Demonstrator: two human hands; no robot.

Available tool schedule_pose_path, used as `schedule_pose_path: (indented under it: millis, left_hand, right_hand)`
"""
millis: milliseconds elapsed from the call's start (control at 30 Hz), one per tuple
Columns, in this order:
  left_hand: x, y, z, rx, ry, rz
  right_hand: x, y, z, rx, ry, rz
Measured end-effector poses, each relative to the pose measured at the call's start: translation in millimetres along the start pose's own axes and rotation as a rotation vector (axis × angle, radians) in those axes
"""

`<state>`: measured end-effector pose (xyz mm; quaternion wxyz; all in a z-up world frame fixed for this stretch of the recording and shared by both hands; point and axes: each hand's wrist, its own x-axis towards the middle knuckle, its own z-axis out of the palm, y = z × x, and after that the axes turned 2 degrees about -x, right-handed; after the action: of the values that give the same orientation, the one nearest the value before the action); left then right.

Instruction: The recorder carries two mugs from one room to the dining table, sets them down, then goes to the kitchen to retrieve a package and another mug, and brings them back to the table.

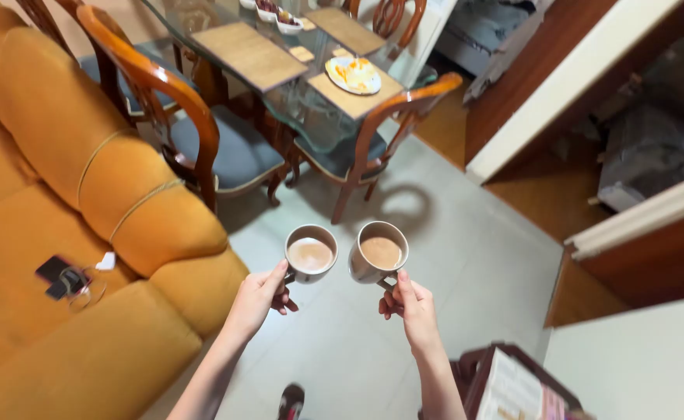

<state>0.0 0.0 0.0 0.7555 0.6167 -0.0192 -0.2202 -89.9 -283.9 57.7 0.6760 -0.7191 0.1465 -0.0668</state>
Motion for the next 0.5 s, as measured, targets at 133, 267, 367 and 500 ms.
schedule_pose_path:
  millis: [133,267,367,500]
  left_hand:
    - [84,22,5,-0.069,0.036,-0.011]
    - [168,39,1,-0.073,0.058,0.031]
    - [242,56,-8,-0.075,0.057,0.038]
    - [332,72,-21,-0.093,0.048,0.101]
  right_hand:
    - [101,-19,-2,0.015,-0.017,0.015]
    - [191,-28,1,0.034,-0.026,-0.002]
    - [267,-24,6,0.037,-0.032,-0.008]
    - [352,-30,20,0.033,-0.014,-0.022]
